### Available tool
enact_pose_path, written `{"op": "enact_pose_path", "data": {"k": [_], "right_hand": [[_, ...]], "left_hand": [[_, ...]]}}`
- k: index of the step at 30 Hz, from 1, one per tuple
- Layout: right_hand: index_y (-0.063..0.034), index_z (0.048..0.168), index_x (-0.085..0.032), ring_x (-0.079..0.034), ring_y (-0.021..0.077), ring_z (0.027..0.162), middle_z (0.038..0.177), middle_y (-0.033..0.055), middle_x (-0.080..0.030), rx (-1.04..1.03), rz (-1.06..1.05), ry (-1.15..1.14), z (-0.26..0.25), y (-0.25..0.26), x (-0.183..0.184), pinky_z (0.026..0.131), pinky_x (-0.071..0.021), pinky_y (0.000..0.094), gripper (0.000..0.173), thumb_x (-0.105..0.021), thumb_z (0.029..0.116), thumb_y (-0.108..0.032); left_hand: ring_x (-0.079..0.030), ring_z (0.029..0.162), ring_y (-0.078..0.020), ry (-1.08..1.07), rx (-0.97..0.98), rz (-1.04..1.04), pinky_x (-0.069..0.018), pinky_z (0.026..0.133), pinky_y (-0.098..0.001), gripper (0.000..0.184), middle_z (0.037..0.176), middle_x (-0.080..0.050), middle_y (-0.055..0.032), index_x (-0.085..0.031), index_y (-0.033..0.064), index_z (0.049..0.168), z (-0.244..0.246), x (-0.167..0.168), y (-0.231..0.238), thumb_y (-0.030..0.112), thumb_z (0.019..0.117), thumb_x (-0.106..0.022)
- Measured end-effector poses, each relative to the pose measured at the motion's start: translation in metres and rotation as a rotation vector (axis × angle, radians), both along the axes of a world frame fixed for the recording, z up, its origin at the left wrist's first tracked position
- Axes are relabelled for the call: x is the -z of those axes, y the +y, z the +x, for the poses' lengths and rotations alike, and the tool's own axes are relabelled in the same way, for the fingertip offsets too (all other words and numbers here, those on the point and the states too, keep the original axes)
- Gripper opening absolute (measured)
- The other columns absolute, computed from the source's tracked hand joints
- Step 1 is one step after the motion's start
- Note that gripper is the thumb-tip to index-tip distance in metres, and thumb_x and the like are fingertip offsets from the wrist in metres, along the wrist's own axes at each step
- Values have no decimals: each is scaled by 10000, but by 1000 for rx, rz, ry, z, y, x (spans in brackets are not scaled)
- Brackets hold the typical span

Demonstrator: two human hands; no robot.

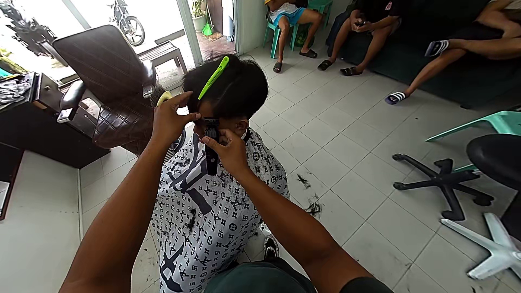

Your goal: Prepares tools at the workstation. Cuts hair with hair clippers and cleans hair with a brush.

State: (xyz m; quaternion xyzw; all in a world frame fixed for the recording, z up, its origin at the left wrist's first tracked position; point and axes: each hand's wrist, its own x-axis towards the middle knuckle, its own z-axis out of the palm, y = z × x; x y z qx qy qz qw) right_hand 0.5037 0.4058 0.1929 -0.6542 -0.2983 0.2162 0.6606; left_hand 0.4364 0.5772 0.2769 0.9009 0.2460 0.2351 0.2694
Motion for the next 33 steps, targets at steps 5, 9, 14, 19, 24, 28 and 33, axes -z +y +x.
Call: {"op": "enact_pose_path", "data": {"k": [5, 9, 14, 19, 24, 28, 33], "right_hand": [[-9, 1221, -628, -665, 141, 719, 888, 92, -710, 10, 39, 12, -3, -1, 3, 672, -571, 323, 450, -788, 916, -298], [-10, 1211, -629, -669, 141, 740, 913, 95, -713, 19, 48, 17, -2, 0, 4, 692, -571, 324, 429, -771, 931, -302], [-12, 1220, -627, -654, 157, 714, 885, 101, -707, -4, -3, 18, 1, 1, 1, 670, -560, 339, 443, -754, 942, -333], [-9, 1198, -634, -651, 128, 700, 872, 84, -706, 16, 46, -13, -3, 0, 4, 661, -562, 308, 428, -795, 911, -281], [-5, 1199, -631, -665, 133, 718, 888, 93, -711, 35, 76, -15, -3, 2, 6, 671, -569, 308, 438, -795, 910, -291], [-12, 1195, -632, -675, 136, 727, 897, 92, -717, 36, 65, -12, -2, 2, 5, 682, -575, 317, 423, -780, 923, -300], [-12, 1195, -629, -654, 136, 701, 870, 89, -707, 32, 31, 6, -2, 2, 2, 658, -560, 320, 417, -747, 948, -328]], "left_hand": [[-622, 1243, -251, 5, 0, -4, -439, 1088, -496, 600, 1305, -683, -127, -608, 105, 1419, -1, -1, 0, 214, 872, -827], [-627, 1242, -233, 5, 4, -4, -445, 1092, -471, 605, 1310, -683, -120, -604, 99, 1422, -1, 0, 0, 212, 871, -828], [-622, 1248, -237, 3, -1, -3, -442, 1096, -479, 603, 1311, -681, -123, -611, 105, 1416, 1, 1, 1, 224, 868, -832], [-619, 1253, -225, -8, -1, -25, -435, 1098, -475, 597, 1311, -682, -119, -613, 104, 1412, 1, 0, 0, 206, 866, -831], [-625, 1241, -227, -10, 10, -10, -441, 1093, -466, 596, 1306, -683, -122, -612, 95, 1412, 1, 1, 1, 205, 868, -828], [-622, 1250, -212, -16, 6, -22, -448, 1092, -449, 598, 1319, -679, -112, -608, 98, 1416, 1, 1, 0, 192, 868, -828], [-633, 1235, -218, -4, 16, -17, -451, 1092, -471, 596, 1308, -686, -103, -613, 117, 1416, 1, 2, 3, 204, 867, -829]]}}
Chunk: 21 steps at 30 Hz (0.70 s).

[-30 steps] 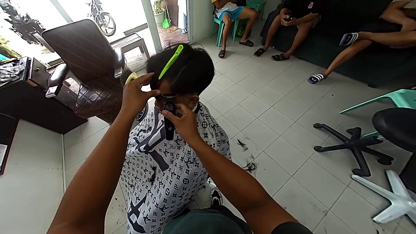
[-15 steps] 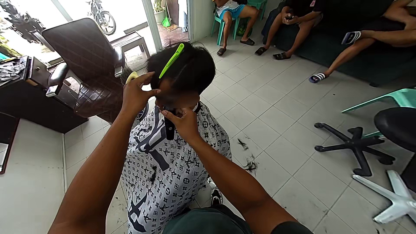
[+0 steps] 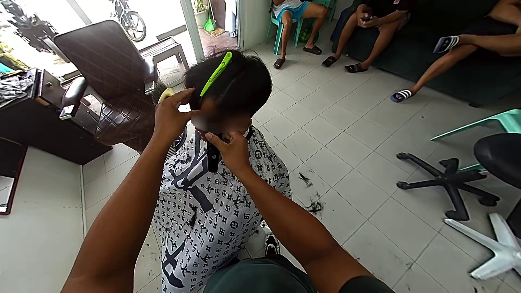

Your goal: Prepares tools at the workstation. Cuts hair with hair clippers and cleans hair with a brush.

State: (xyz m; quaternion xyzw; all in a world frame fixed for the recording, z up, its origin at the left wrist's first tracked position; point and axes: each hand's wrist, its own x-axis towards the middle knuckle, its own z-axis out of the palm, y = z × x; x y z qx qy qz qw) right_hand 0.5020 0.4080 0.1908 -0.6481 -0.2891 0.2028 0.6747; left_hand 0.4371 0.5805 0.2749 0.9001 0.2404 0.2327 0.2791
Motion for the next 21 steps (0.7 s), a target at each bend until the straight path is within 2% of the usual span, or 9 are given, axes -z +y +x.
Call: {"op": "enact_pose_path", "data": {"k": [11, 15, 18, 21], "right_hand": [[-8, 1220, -623, -665, 138, 711, 904, 99, -712, 11, 42, -8, 0, -1, 5, 654, -570, 308, 429, -766, 936, -296], [-14, 1178, -628, -627, 124, 648, 830, 81, -691, 15, 16, 20, 2, -2, 5, 607, -543, 299, 410, -744, 951, -334], [-14, 1155, -629, -636, 116, 651, 825, 74, -697, 12, 11, 29, 1, -2, 6, 621, -551, 300, 386, -751, 947, -316], [-11, 1190, -627, -651, 123, 674, 855, 84, -708, 3, 24, 17, -1, -3, 5, 633, -560, 302, 401, -757, 945, -300]], "left_hand": [[-629, 1238, -222, 0, -1, 8, -445, 1092, -485, 600, 1317, -681, -104, -614, 123, 1417, 0, 2, 2, 219, 866, -832], [-635, 1226, -219, -7, 3, 9, -454, 1085, -473, 592, 1312, -682, -104, -618, 124, 1411, 0, 2, 2, 205, 865, -831], [-633, 1229, -213, -11, 6, 1, -458, 1084, -460, 592, 1321, -679, -100, -616, 125, 1413, 0, 2, 2, 197, 865, -830], [-635, 1232, -203, -11, 12, -2, -464, 1085, -444, 600, 1319, -682, -95, -612, 122, 1417, 0, 3, 3, 202, 865, -831]]}}
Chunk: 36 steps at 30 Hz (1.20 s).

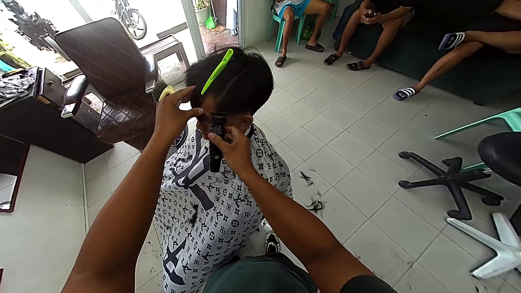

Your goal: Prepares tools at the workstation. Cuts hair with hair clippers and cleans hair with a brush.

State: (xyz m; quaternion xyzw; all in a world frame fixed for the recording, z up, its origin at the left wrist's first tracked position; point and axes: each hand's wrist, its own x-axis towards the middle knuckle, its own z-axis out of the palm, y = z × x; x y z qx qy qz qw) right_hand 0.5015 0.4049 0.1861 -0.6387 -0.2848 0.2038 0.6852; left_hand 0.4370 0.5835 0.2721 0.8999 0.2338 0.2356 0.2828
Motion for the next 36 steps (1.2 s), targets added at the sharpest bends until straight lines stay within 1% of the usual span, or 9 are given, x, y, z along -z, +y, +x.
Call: {"op": "enact_pose_path", "data": {"k": [6, 10, 15, 18, 22, 24, 30, 34, 36], "right_hand": [[-17, 1194, -631, -658, 127, 699, 862, 81, -710, 5, -16, 19, 3, 3, -1, 665, -561, 316, 412, -739, 955, -336], [-26, 1181, -630, -633, 138, 640, 816, 88, -690, -11, -24, 7, 1, -2, 0, 600, -546, 319, 404, -720, 968, -358], [-31, 1213, -636, -648, 140, 674, 860, 83, -706, -6, -13, -23, 0, -1, -2, 623, -556, 322, 402, -740, 957, -324], [-18, 1208, -639, -676, 129, 733, 895, 81, -723, 11, 1, -10, 3, 2, -2, 685, -571, 320, 400, -745, 954, -307], [-29, 1199, -628, -616, 140, 625, 810, 91, -684, -2, -39, 16, 2, -1, -2, 576, -531, 310, 431, -715, 968, -382], [-35, 1199, -633, -608, 145, 607, 792, 91, -679, -7, -46, 16, 1, -3, -1, 564, -525, 316, 425, -711, 971, -385], [-6, 1163, -656, -673, 89, 706, 838, 61, -721, 16, 31, 48, 5, 6, -2, 683, -573, 285, 371, -765, 937, -279], [-25, 1146, -637, -575, 111, 568, 720, 65, -653, -5, -45, 61, 2, -3, 3, 547, -498, 284, 381, -710, 976, -358], [-12, 1134, -638, -576, 112, 566, 720, 65, -654, -9, -54, 69, 1, -4, 5, 547, -500, 288, 368, -703, 982, -341]], "left_hand": [[-625, 1247, -213, 8, -9, -10, -448, 1097, -446, 606, 1332, -673, -104, -607, 109, 1421, 0, -2, -3, 199, 865, -829], [-637, 1227, -223, 3, -9, -3, -459, 1085, -451, 600, 1328, -675, -110, -611, 107, 1416, 0, -2, -3, 202, 865, -831], [-634, 1227, -222, 15, -16, -2, -455, 1086, -447, 605, 1327, -674, -112, -603, 103, 1424, 1, -2, -3, 201, 870, -827], [-635, 1224, -228, 19, -19, -6, -459, 1078, -462, 606, 1332, -672, -107, -608, 115, 1420, 1, -3, -3, 206, 865, -832], [-633, 1223, -231, 14, -17, -9, -457, 1078, -468, 604, 1327, -674, -108, -607, 112, 1421, 1, -2, -3, 208, 867, -829], [-634, 1222, -229, 13, -23, -12, -458, 1076, -460, 605, 1329, -673, -109, -606, 111, 1421, 1, -3, -4, 199, 866, -830], [-633, 1231, -225, 24, -22, 0, -459, 1083, -458, 609, 1331, -672, -110, -603, 120, 1426, 2, -2, -2, 207, 867, -829], [-638, 1222, -225, 18, -27, 1, -456, 1082, -461, 604, 1322, -676, -114, -612, 115, 1417, 1, -3, -4, 200, 862, -835], [-638, 1221, -228, 7, -14, 5, -457, 1080, -459, 596, 1322, -675, -116, -611, 102, 1414, 1, -2, -3, 192, 866, -829]]}}
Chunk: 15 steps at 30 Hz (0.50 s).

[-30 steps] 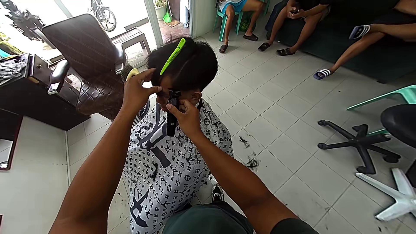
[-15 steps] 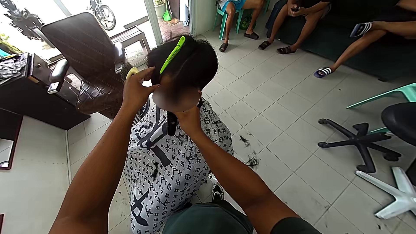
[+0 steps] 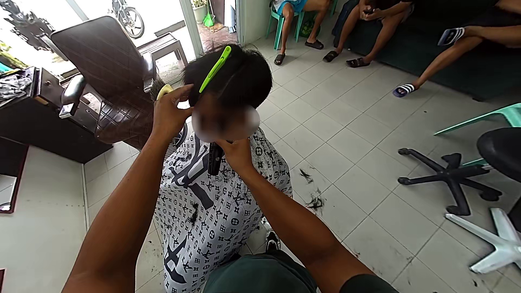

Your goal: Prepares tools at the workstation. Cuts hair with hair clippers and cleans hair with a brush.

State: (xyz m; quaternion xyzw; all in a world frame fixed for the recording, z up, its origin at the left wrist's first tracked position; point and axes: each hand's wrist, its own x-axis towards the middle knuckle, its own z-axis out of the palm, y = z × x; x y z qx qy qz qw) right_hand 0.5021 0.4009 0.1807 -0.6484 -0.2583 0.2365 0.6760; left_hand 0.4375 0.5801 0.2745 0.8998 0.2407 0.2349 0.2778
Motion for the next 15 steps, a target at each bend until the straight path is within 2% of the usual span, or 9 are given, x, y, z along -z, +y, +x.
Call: {"op": "enact_pose_path", "data": {"k": [6, 9, 11, 12, 13, 14, 15], "right_hand": [[-10, 1159, -651, -662, 96, 692, 815, 61, -711, 12, 60, 15, 2, 9, -5, 670, -561, 292, 354, -735, 961, -291], [-32, 1139, -642, -569, 127, 601, 737, 75, -636, -35, 30, 55, 1, 1, -4, 569, -491, 302, 383, -673, 996, -386], [-5, 1084, -648, -612, 139, 670, 792, 89, -647, -112, 142, 217, 3, -6, 3, 648, -538, 321, 327, -618, 1032, -327], [19, 1069, -648, -679, 178, 709, 840, 121, -686, -151, 228, 323, 4, -14, 7, 684, -601, 358, 314, -576, 1051, -286], [31, 1066, -645, -707, 202, 726, 863, 139, -705, -170, 302, 415, 4, -24, 9, 698, -624, 374, 309, -523, 1063, -253], [26, 1056, -638, -718, 197, 712, 848, 132, -716, -164, 364, 473, 3, -37, 9, 686, -632, 358, 303, -471, 1067, -226], [19, 1036, -630, -721, 183, 690, 823, 117, -720, -144, 410, 500, 3, -50, 10, 665, -634, 334, 300, -430, 1063, -203]], "left_hand": [[-638, 1224, -208, 3, 5, 14, -460, 1082, -455, 595, 1318, -682, -92, -613, 118, 1415, 2, 1, 3, 209, 868, -828], [-634, 1229, -225, 8, 3, -3, -452, 1085, -468, 607, 1330, -675, -106, -613, 114, 1416, 1, 0, 2, 197, 858, -836], [-619, 1249, -250, -11, -2, -29, -461, 1074, -480, 679, 1372, -645, -122, -564, 125, 1466, -4, -3, 4, 221, 854, -842], [-613, 1260, -258, -73, -18, -32, -493, 1051, -469, 746, 1403, -615, -136, -502, 125, 1511, -10, -5, 2, 241, 855, -838], [-626, 1237, -249, -191, -56, 2, -547, 989, -433, 799, 1408, -599, -144, -433, 114, 1547, -16, -5, -5, 268, 867, -824], [-638, 1188, -226, -332, -83, 90, -575, 912, -374, 794, 1386, -595, -156, -383, 64, 1554, -22, -2, -17, 291, 906, -781], [-655, 1099, -222, -441, -71, 201, -583, 834, -342, 690, 1305, -617, -197, -416, -31, 1491, -26, 5, -32, 263, 950, -728]]}}
